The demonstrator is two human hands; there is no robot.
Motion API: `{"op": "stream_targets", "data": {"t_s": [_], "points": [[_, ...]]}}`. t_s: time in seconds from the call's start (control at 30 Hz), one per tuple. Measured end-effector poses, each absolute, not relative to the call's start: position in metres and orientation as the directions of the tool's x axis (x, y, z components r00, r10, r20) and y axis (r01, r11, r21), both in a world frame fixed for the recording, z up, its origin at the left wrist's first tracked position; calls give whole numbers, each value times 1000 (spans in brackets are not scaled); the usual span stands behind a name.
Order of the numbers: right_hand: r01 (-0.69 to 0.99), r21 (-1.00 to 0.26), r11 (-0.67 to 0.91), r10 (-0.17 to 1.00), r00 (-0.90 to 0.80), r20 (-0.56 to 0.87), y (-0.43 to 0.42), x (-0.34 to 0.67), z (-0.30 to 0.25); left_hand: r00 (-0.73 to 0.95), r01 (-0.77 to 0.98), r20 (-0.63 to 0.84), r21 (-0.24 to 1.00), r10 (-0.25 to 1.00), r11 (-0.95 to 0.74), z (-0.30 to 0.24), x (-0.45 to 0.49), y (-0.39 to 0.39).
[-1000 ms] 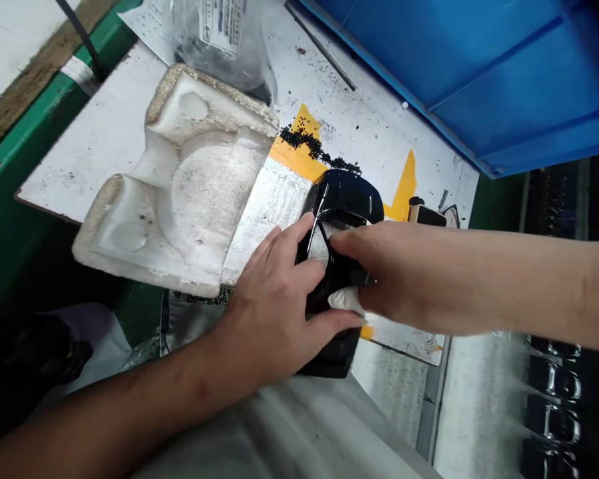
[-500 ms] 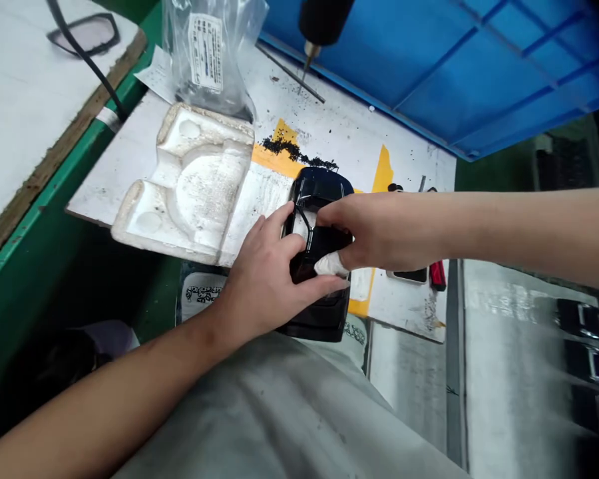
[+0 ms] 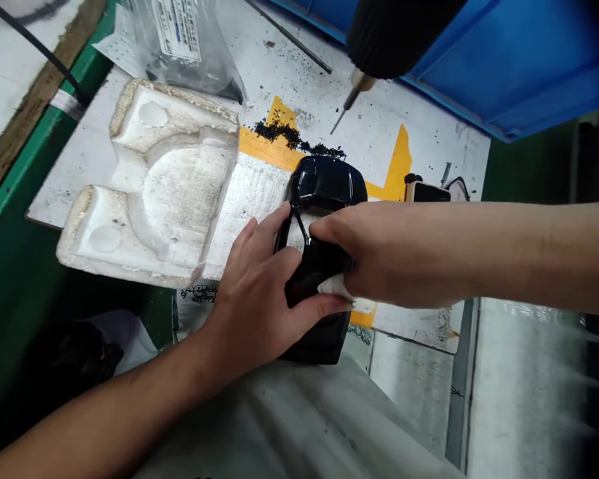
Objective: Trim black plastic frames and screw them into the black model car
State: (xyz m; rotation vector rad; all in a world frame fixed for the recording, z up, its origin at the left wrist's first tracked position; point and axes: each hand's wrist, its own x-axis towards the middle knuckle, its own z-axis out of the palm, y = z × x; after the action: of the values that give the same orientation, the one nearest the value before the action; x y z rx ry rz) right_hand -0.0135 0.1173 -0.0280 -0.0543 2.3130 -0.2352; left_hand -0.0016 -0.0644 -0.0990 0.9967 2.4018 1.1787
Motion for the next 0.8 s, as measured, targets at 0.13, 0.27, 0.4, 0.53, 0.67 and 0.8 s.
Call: {"op": "stream_targets", "data": {"t_s": [0.13, 0.27, 0.4, 0.53, 0.67, 0.8], "points": [[26, -146, 989, -91, -670, -737, 113, -16, -27, -708, 449, 13, 781, 707, 435, -100, -3, -64], [105, -98, 990, -6, -651, -759, 119, -15, -20, -697, 420, -16, 801, 717, 426, -100, -8, -68], [43, -295, 954, -181, -705, -686, 137, -6, -19, -634, 373, -45, 857, 772, 356, -96, -15, -75], [19, -329, 944, -221, -702, -677, 144, -1, -21, -605, 305, -84, 894, 792, 328, -94, -20, -78], [-27, -352, 935, -262, -722, -640, 143, -1, -25, -610, 321, -86, 882, 788, 345, -95, -24, -76], [-13, -445, 896, -285, -784, -551, 150, 9, -27, -600, 281, -122, 893, 791, 351, -97, -28, -76]]}}
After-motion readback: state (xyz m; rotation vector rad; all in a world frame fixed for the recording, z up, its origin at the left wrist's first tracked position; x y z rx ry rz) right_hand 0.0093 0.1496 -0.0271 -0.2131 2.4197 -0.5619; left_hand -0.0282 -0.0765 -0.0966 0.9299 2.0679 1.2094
